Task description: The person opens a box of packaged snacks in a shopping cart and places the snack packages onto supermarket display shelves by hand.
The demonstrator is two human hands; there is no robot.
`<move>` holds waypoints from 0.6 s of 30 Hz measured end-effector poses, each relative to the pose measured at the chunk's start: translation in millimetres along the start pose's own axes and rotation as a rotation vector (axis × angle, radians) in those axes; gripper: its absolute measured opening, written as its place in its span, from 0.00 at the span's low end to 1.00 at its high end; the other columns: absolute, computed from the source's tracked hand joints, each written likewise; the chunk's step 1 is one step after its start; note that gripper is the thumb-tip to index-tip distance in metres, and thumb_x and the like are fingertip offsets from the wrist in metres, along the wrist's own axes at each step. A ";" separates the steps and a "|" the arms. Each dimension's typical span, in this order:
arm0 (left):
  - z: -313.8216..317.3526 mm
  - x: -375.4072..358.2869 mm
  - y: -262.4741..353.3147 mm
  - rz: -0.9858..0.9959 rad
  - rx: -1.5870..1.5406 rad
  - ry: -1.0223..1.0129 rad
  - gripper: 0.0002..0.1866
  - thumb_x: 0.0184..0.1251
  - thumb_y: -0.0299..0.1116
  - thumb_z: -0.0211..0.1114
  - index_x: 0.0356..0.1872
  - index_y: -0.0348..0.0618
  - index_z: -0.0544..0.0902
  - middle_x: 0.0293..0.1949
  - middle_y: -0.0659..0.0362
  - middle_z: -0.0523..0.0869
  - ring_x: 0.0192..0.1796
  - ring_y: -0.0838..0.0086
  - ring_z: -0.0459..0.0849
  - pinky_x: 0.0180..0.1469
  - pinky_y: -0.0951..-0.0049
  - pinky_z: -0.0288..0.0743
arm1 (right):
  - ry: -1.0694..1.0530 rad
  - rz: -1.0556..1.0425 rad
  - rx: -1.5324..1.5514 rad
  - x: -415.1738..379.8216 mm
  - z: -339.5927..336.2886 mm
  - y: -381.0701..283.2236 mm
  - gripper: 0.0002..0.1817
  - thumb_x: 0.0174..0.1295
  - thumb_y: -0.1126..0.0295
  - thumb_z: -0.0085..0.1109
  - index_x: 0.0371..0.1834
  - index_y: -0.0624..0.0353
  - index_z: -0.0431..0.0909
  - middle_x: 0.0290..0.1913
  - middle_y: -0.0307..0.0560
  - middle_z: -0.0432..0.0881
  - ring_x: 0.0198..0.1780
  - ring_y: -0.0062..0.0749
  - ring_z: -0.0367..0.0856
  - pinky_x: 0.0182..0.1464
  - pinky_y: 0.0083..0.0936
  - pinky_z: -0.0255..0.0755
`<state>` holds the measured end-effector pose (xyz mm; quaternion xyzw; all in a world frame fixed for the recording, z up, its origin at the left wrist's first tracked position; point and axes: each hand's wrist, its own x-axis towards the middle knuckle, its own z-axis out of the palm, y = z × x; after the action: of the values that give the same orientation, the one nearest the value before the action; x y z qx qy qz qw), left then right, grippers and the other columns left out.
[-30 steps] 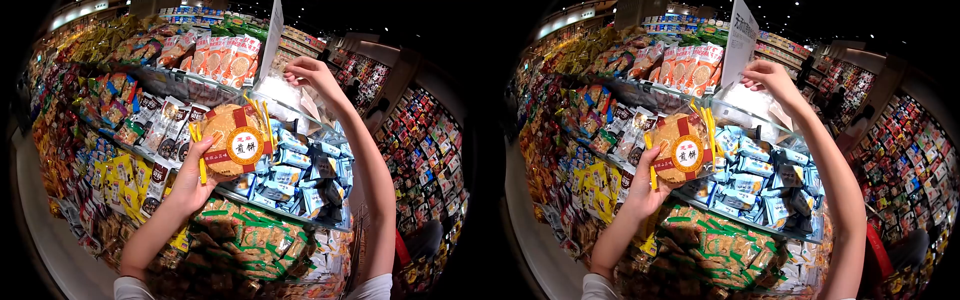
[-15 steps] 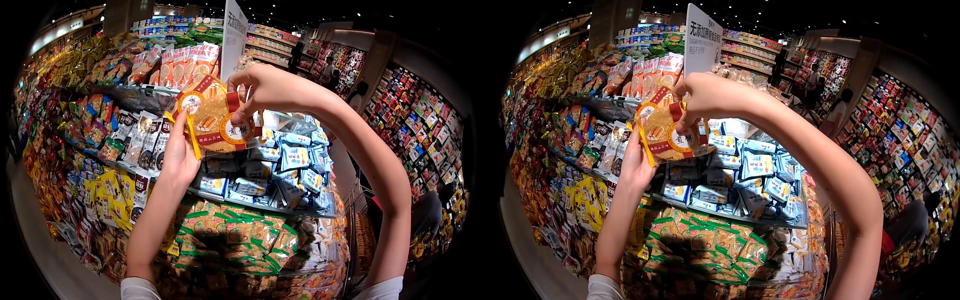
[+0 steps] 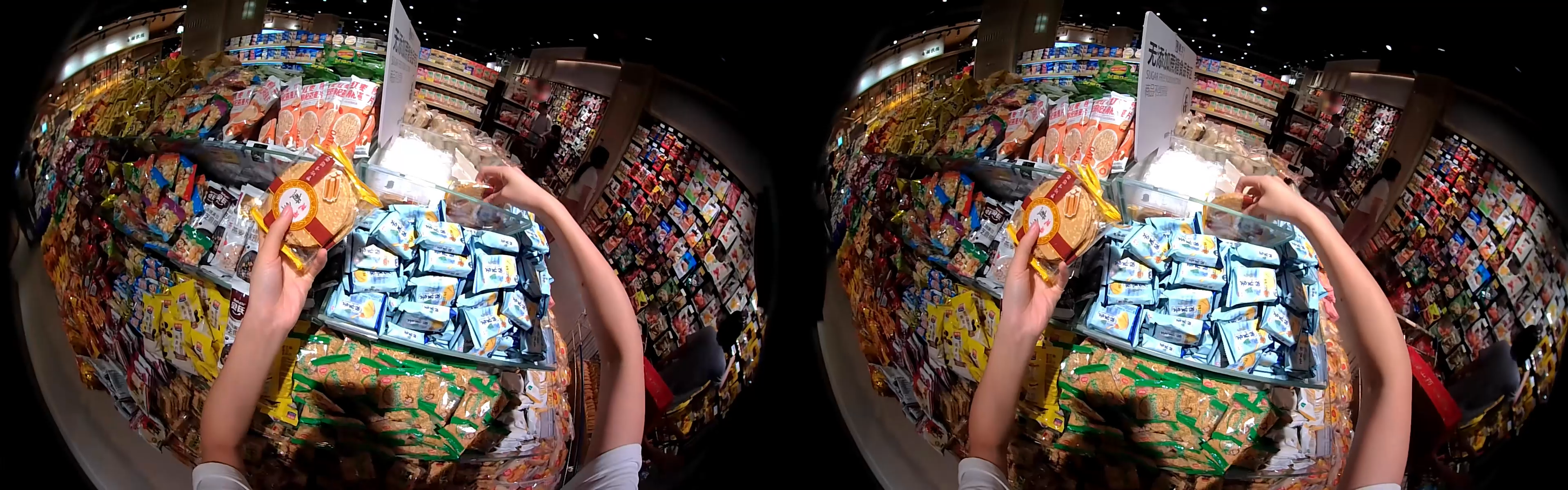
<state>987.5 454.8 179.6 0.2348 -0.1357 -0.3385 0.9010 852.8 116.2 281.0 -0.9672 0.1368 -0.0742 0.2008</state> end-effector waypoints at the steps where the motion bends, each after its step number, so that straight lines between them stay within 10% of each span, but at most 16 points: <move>1: 1.9 -1.9 0.3 0.009 0.019 -0.010 0.22 0.58 0.39 0.60 0.53 0.48 0.65 0.46 0.61 0.75 0.44 0.75 0.77 0.33 0.76 0.77 | -0.027 0.015 -0.006 3.8 6.3 7.7 0.14 0.45 0.80 0.59 0.36 0.59 0.71 0.26 0.39 0.78 0.30 0.18 0.71 0.33 0.20 0.65; 7: 8.0 -6.9 0.6 0.009 0.092 -0.027 0.23 0.58 0.40 0.60 0.53 0.48 0.65 0.46 0.61 0.75 0.44 0.75 0.77 0.33 0.75 0.77 | -0.381 0.265 0.066 12.0 7.9 -2.2 0.21 0.55 0.50 0.55 0.43 0.54 0.78 0.33 0.30 0.76 0.37 0.14 0.67 0.40 0.18 0.62; 14: 10.5 -5.6 -4.5 0.013 0.107 -0.012 0.22 0.58 0.40 0.59 0.52 0.48 0.66 0.45 0.61 0.76 0.43 0.76 0.78 0.32 0.75 0.77 | -0.418 0.244 0.281 19.9 20.7 15.9 0.21 0.53 0.58 0.60 0.48 0.55 0.75 0.43 0.37 0.76 0.44 0.19 0.69 0.43 0.20 0.65; 18: 7.9 -3.3 -7.2 -0.031 0.103 -0.038 0.21 0.59 0.40 0.59 0.52 0.48 0.66 0.45 0.61 0.77 0.43 0.76 0.78 0.30 0.76 0.77 | -0.460 0.386 0.323 26.0 12.3 6.9 0.18 0.51 0.60 0.62 0.42 0.58 0.76 0.31 0.34 0.77 0.29 0.19 0.74 0.30 0.20 0.72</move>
<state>978.0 449.6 182.4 0.2765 -0.1667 -0.3492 0.8796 878.3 107.0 269.3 -0.8707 0.2547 0.1645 0.3873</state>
